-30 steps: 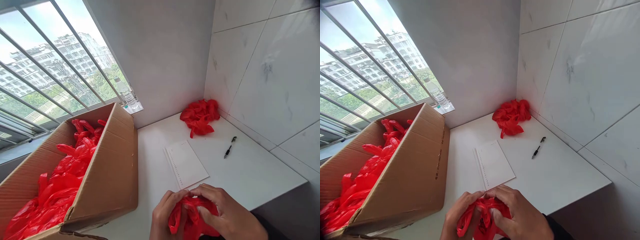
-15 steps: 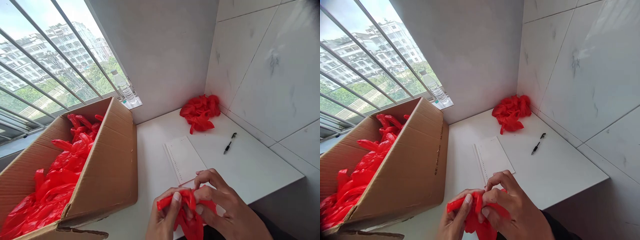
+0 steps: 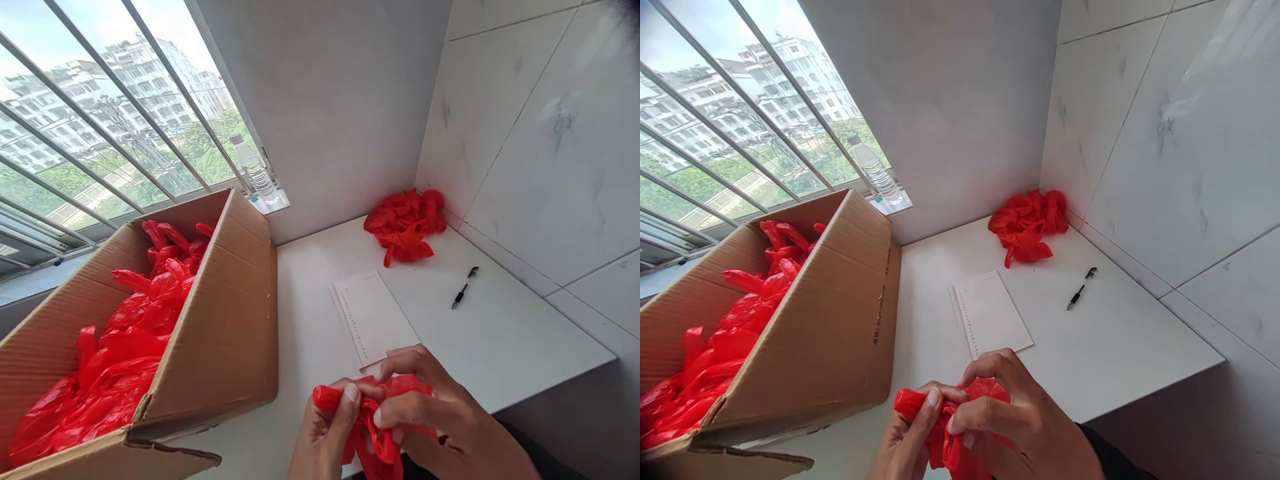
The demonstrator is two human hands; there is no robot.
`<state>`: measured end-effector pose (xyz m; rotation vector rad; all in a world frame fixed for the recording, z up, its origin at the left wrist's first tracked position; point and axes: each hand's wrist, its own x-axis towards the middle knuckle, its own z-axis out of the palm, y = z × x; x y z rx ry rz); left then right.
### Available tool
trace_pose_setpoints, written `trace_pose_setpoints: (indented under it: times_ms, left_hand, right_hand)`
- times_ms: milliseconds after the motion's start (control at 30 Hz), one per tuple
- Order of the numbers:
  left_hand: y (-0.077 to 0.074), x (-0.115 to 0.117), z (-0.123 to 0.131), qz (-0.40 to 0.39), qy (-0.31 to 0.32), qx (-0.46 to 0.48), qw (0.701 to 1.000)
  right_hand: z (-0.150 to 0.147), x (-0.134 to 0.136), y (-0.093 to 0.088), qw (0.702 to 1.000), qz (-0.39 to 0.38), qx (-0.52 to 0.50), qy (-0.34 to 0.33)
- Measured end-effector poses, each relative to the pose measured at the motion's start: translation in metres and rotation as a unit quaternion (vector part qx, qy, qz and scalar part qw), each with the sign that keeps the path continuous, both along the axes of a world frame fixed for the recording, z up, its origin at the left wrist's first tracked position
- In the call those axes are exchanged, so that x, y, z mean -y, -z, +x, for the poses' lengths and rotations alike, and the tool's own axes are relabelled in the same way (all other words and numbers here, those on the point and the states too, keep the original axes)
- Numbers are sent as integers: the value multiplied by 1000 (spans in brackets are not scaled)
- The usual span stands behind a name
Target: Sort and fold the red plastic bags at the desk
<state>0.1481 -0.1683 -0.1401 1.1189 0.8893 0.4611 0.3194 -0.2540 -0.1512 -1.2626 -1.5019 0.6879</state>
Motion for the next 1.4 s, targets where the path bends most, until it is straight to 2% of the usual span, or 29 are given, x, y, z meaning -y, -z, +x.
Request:
trace_pose_setpoints:
  times_ms: [100, 233, 300, 400, 500, 600, 767, 900, 1067, 1200, 1400]
  left_hand:
    - [-4, -3, 0, 56, 8, 12, 998]
    - [-10, -8, 0, 107, 60, 31, 992]
    - [-10, -9, 0, 139, 81, 21, 987]
    - [-4, -9, 0, 233, 84, 1, 969]
    - [5, -6, 4, 338, 60, -5, 939]
    - [14, 2, 10, 444, 15, -8, 896]
    - [25, 11, 16, 561, -46, -33, 826]
    - [33, 14, 13, 601, -67, -46, 795]
    - [44, 13, 8, 619, -50, -115, 775]
    - [46, 13, 6, 616, -44, -100, 780]
    - [45, 14, 7, 585, -62, -94, 803]
  right_hand:
    - [-1, 0, 1, 1000, 2, 3, 2]
    - [3, -4, 2, 995, -93, 29, -11]
    - [5, -8, 3, 991, -123, 30, -33]
    - [9, -11, 5, 992, -118, 5, -47]
    - [10, -11, 7, 992, -119, -28, -41]
    - [10, -9, 9, 987, -143, -63, -46]
    - [10, -3, 14, 962, -241, -120, -38]
    - [7, -2, 15, 955, -262, -138, -3]
    - [7, -8, 8, 961, -247, -126, -20]
    - [11, -12, 4, 959, -226, -161, -61]
    - [13, -12, 4, 954, -226, -190, -58]
